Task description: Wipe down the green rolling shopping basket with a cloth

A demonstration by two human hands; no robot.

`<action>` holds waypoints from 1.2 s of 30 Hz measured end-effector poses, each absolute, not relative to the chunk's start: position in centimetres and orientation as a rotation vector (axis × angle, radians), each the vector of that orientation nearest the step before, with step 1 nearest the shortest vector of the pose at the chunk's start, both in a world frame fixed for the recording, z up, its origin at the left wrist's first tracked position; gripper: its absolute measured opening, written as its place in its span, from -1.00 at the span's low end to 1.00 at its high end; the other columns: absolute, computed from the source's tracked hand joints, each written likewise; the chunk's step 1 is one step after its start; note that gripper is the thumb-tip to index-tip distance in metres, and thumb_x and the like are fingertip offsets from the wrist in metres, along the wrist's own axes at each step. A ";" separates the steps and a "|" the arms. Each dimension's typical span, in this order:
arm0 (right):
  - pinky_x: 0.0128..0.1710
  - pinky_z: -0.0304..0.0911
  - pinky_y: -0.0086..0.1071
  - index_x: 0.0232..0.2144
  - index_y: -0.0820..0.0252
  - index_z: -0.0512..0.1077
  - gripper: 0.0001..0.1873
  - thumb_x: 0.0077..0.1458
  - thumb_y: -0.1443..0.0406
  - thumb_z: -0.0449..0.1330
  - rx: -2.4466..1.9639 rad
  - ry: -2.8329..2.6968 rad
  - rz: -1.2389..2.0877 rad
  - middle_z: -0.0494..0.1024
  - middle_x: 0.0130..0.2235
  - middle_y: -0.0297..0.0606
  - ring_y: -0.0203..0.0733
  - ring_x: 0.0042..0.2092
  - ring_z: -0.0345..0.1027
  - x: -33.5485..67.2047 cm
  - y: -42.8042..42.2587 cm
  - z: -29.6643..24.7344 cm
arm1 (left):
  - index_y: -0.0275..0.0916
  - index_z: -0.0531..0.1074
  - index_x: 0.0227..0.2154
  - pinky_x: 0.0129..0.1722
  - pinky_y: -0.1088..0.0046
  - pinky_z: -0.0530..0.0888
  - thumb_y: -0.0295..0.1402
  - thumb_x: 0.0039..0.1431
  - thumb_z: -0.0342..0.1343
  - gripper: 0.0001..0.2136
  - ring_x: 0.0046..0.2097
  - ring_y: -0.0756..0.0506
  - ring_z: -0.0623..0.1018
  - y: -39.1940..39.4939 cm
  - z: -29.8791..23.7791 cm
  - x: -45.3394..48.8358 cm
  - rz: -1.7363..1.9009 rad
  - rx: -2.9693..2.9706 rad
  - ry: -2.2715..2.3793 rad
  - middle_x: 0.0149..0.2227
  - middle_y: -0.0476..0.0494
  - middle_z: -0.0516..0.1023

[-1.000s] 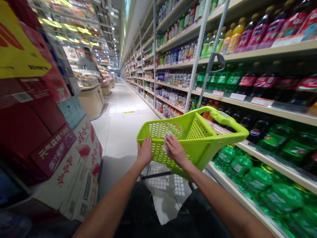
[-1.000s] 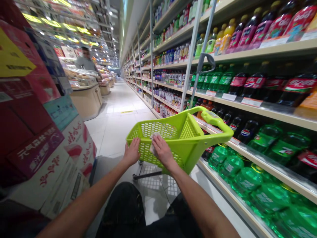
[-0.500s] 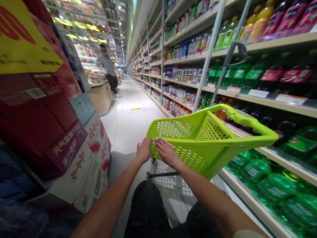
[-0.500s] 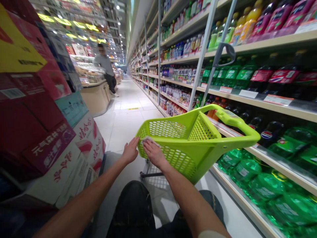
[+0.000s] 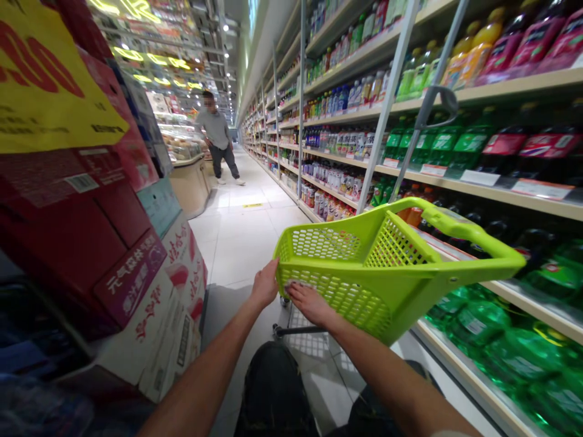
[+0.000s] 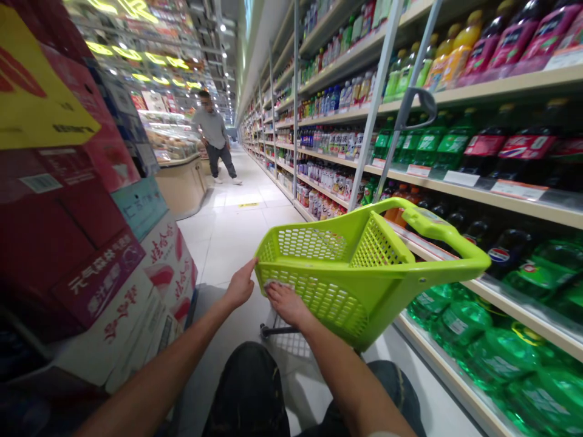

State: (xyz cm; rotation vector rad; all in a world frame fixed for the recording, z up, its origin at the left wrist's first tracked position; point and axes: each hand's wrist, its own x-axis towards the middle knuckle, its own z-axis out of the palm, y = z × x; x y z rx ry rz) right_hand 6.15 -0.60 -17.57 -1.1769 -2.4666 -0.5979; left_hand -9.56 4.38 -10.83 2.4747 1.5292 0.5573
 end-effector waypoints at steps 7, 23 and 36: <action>0.04 0.13 -0.13 -0.02 0.29 0.30 -0.65 0.13 0.39 -0.03 -1.388 -2.100 -0.731 0.34 0.03 -0.03 -0.08 0.11 0.11 6.5 0.6 -12.8 | -0.25 0.06 0.13 0.13 0.10 0.12 -0.54 0.03 -0.25 -0.47 0.19 -0.10 0.15 3.4 -10.1 -8.2 0.390 2.550 1.644 0.18 -0.16 0.15; -0.23 0.23 -0.30 -0.51 0.22 0.44 -0.87 -0.02 0.32 0.11 -2.004 -1.817 -0.816 0.45 -0.33 -0.12 -0.15 -0.28 0.31 23.0 -11.7 -2.5 | -0.29 -0.09 0.18 0.15 0.01 -0.02 -0.63 -0.17 -0.22 -0.28 0.25 -0.12 -0.06 -0.8 -8.5 -2.1 0.147 2.814 1.416 0.25 -0.12 -0.12; 0.00 0.16 -0.18 -0.14 0.19 0.39 -0.69 0.06 0.40 0.00 -1.734 -2.011 -1.049 0.41 -0.03 -0.15 -0.10 0.00 0.21 29.5 -16.1 -2.5 | -0.29 -0.11 0.18 0.14 -0.04 -0.04 -0.65 -0.14 -0.23 -0.29 0.26 -0.11 -0.09 -2.9 -8.0 0.8 0.178 2.897 1.337 0.26 -0.13 -0.15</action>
